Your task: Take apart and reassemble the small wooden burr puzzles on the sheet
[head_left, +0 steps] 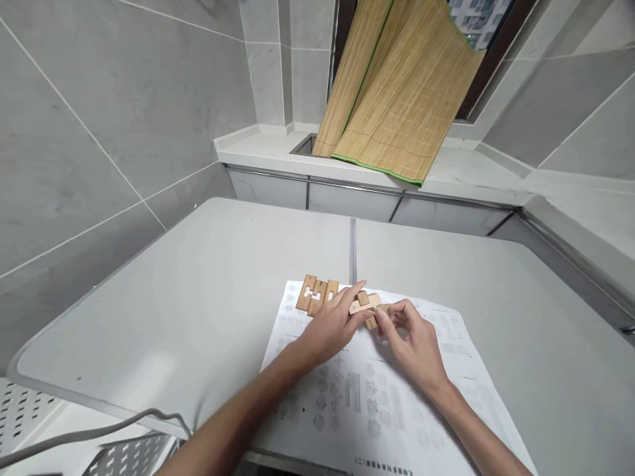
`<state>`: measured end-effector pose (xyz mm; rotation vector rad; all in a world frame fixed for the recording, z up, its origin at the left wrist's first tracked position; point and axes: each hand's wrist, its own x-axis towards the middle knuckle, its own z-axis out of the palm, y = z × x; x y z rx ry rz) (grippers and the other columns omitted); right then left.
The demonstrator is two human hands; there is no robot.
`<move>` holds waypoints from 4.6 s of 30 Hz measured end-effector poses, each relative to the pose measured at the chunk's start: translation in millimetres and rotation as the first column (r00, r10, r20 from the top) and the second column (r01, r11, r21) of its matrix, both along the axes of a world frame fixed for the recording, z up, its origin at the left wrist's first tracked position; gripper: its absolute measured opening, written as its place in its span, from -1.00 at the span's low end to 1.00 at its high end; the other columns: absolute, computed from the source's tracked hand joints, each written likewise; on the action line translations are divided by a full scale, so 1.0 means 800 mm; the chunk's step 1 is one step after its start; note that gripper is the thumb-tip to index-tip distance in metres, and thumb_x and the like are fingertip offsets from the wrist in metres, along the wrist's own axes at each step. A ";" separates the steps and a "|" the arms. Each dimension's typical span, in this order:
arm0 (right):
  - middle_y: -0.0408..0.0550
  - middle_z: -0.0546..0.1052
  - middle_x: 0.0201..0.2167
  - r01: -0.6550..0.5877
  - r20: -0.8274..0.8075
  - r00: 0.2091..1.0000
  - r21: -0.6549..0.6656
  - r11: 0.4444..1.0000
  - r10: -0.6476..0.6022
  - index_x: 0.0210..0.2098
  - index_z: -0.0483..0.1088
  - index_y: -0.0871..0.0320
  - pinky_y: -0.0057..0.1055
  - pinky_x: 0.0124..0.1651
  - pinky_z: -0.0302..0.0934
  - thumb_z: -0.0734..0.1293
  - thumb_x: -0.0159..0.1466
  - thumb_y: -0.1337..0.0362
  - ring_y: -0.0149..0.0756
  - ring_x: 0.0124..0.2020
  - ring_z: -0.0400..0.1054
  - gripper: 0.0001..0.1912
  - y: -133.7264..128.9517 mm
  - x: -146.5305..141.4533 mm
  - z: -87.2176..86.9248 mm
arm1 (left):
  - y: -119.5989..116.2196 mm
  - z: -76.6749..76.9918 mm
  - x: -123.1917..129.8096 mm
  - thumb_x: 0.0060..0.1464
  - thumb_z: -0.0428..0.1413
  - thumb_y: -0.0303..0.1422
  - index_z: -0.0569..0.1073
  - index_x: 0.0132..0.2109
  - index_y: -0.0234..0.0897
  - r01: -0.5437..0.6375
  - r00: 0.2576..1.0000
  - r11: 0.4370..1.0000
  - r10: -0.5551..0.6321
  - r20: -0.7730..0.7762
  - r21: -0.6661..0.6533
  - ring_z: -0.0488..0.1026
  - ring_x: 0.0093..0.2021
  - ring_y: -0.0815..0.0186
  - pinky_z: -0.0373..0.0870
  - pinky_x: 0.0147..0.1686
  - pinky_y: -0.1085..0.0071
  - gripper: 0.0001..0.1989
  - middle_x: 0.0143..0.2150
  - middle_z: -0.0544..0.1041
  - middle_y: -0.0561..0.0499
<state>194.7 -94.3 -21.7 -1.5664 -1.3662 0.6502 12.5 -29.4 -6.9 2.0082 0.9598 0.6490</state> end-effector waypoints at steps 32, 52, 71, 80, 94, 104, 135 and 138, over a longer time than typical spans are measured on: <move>-0.04 0.62 -0.27 0.009 -0.135 0.991 0.058 0.998 -0.001 0.05 0.39 0.03 -0.29 -0.22 0.35 0.19 0.49 -0.10 -0.15 -0.31 0.50 -0.61 -0.001 0.005 -0.001 | -0.001 0.002 0.005 0.01 0.40 -0.12 0.44 0.28 -0.12 0.027 0.967 0.992 -0.057 0.249 0.120 0.57 -0.15 0.17 0.55 -0.08 0.24 -0.30 0.06 0.57 -0.10; -0.17 0.38 -0.60 0.021 -0.157 0.987 -0.060 0.998 -0.030 -0.52 0.29 0.07 -0.36 -0.32 0.17 0.22 0.45 -0.19 -0.27 -0.49 0.27 -0.43 0.019 0.045 0.009 | 0.005 -0.003 0.001 -0.04 0.46 -0.08 0.16 0.44 -0.02 -0.009 0.992 0.977 -0.018 0.127 0.215 0.31 0.33 -0.04 0.40 0.27 0.03 -0.01 0.35 0.26 -0.15; 0.06 0.56 -0.53 0.532 0.506 0.785 -0.256 0.807 -0.357 -0.63 0.32 0.05 -0.30 -0.35 0.10 0.05 0.42 -0.28 -0.06 -0.41 0.40 -0.29 -0.032 0.185 -0.002 | 0.040 -0.006 -0.041 0.06 0.37 -0.01 0.31 0.31 -0.12 0.009 0.984 0.876 0.077 -0.158 0.482 0.20 0.39 -0.14 0.25 0.32 -0.09 -0.23 0.32 0.34 -0.19; -0.17 0.37 -0.63 0.045 0.156 0.988 -0.209 0.977 -0.012 -0.55 0.30 0.08 -0.37 -0.33 0.10 0.14 0.45 -0.24 -0.27 -0.52 0.26 -0.36 -0.127 0.104 -0.001 | 0.071 -0.016 -0.082 -0.12 0.37 0.20 0.24 0.40 -0.22 -0.015 0.957 0.952 0.102 -0.270 0.307 0.26 0.37 -0.26 0.27 0.29 -0.14 0.07 0.38 0.34 -0.29; -0.21 0.30 -0.61 0.019 0.006 1.000 -0.187 0.982 -0.018 -0.50 0.34 0.10 -0.39 -0.35 0.07 0.19 0.44 -0.23 -0.31 -0.51 0.19 -0.39 -0.140 0.083 -0.041 | 0.083 -0.009 -0.078 -0.07 0.32 0.23 0.32 0.36 -0.21 0.157 0.945 0.924 -0.037 -0.326 0.350 0.29 0.33 -0.20 0.22 0.30 -0.12 -0.02 0.34 0.41 -0.26; -0.19 0.31 -0.61 0.032 0.032 0.999 -0.189 0.981 -0.027 -0.49 0.36 0.09 -0.36 -0.35 0.12 0.19 0.43 -0.24 -0.28 -0.52 0.21 -0.40 -0.142 0.081 -0.037 | 0.066 -0.006 -0.059 0.23 0.16 0.13 0.29 0.44 -0.02 0.294 0.926 0.896 -0.181 -0.332 0.332 0.09 0.53 -0.11 0.01 0.47 -0.15 -0.26 0.50 0.27 -0.10; 0.06 0.28 0.43 -0.270 0.344 0.882 -0.192 0.943 0.323 0.42 0.12 -0.16 -0.12 -0.14 0.44 0.37 0.36 0.10 -0.15 -0.23 0.53 -0.32 -0.061 0.007 0.014 | -0.040 -0.001 -0.053 0.22 0.26 -0.12 0.47 -0.01 -0.11 0.108 0.966 0.919 -0.007 -0.258 0.380 0.11 0.47 -0.17 0.29 0.34 -0.20 -0.72 0.33 0.39 -0.13; 0.04 0.37 0.32 -0.297 0.296 0.890 -0.202 0.933 0.348 0.32 0.23 -0.11 -0.20 -0.27 0.41 0.39 0.31 0.17 -0.28 -0.39 0.45 -0.39 -0.056 0.015 0.024 | -0.047 -0.007 -0.030 0.20 0.25 -0.16 0.44 -0.11 -0.18 0.060 0.961 0.904 0.062 -0.269 0.422 0.14 0.44 -0.22 0.29 0.32 -0.25 -0.76 0.25 0.43 -0.18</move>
